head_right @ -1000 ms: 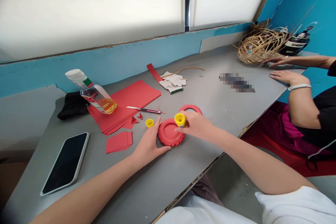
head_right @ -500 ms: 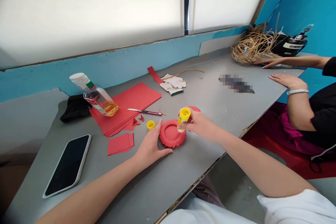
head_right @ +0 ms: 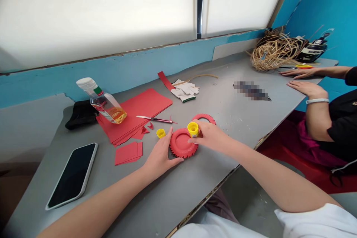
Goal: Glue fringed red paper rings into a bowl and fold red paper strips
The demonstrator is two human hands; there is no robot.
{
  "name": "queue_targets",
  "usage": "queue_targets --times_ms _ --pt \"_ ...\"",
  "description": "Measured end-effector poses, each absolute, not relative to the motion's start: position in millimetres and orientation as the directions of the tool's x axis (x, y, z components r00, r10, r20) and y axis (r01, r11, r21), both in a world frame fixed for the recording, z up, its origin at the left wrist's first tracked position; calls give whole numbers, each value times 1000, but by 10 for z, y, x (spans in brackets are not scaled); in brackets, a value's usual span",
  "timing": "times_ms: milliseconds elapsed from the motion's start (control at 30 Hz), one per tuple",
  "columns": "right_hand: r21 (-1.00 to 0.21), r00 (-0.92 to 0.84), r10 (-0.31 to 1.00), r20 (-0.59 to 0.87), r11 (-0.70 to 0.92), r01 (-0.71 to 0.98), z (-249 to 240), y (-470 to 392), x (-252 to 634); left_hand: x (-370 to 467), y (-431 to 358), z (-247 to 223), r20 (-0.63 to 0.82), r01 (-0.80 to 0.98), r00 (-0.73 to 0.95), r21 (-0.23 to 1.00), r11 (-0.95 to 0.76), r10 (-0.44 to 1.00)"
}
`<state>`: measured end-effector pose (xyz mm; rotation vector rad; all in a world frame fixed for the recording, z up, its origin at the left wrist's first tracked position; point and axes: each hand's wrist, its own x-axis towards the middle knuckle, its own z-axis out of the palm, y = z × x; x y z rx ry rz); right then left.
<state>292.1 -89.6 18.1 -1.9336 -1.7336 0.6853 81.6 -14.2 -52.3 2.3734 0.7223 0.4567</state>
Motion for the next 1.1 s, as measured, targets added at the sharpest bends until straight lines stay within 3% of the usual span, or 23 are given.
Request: queue_targets --times_ms 333,600,1100 --pt "-718 13 989 -148 -116 686 198 -1005 2778 832 -139 -508 168 361 790 650 -669 590" --pt "-822 165 986 1 -93 562 240 -812 2996 826 -132 -522 182 351 786 655 -670 590" --pt "-668 58 998 2 -42 743 101 -563 2855 842 -137 -481 152 373 788 653 -659 597"
